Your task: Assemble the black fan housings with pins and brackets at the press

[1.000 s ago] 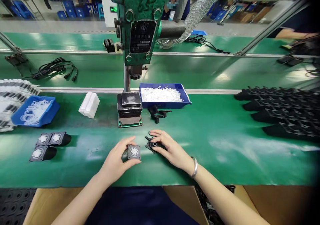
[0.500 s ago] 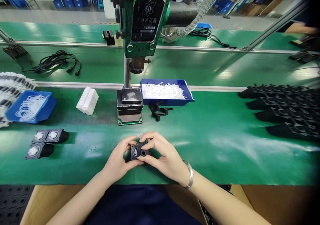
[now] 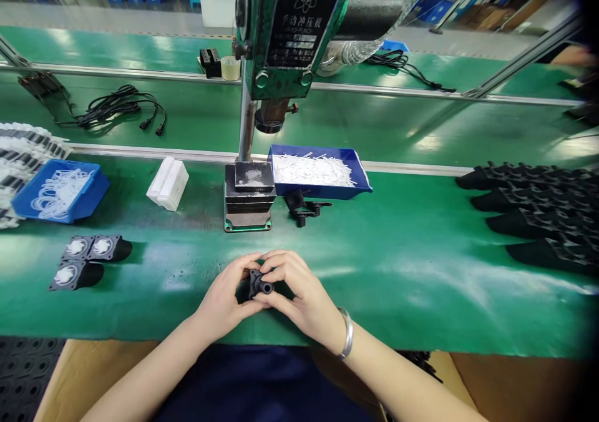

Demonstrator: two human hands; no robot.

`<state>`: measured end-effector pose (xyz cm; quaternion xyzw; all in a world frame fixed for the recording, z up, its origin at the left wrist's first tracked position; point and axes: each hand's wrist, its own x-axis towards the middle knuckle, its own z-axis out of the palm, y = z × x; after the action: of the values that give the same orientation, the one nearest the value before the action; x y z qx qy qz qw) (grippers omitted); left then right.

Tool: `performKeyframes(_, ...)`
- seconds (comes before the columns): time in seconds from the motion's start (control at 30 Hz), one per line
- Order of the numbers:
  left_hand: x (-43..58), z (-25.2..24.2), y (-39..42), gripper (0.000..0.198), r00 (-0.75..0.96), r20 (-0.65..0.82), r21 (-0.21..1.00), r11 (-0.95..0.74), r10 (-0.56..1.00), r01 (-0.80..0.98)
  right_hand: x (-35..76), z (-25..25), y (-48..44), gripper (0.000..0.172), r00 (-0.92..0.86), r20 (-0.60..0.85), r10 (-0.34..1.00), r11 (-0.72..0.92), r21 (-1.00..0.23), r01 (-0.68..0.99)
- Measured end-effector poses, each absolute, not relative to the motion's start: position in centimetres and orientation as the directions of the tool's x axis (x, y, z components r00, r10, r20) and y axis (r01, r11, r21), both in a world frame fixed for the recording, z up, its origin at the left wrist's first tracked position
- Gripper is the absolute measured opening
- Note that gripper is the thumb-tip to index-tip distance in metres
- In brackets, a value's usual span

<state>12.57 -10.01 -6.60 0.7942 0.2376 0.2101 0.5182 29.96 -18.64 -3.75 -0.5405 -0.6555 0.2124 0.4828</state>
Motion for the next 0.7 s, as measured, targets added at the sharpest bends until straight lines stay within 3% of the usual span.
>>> performKeyframes(0.2, 12.2, -5.1, -9.4, 0.055, 0.846, 0.180, 0.835, -0.532, 0.501, 0.138, 30.1, -3.2, -18.7, 0.014, -0.005, 0.304, 0.953, 0.262, -0.814, 0.519)
performKeyframes(0.7, 12.5, -3.9, -8.7, 0.048, 0.843, 0.210, 0.790, -0.594, 0.495, 0.153, 30.6, -2.5, -18.6, 0.022, -0.006, 0.325, 0.946, 0.275, -0.791, 0.547)
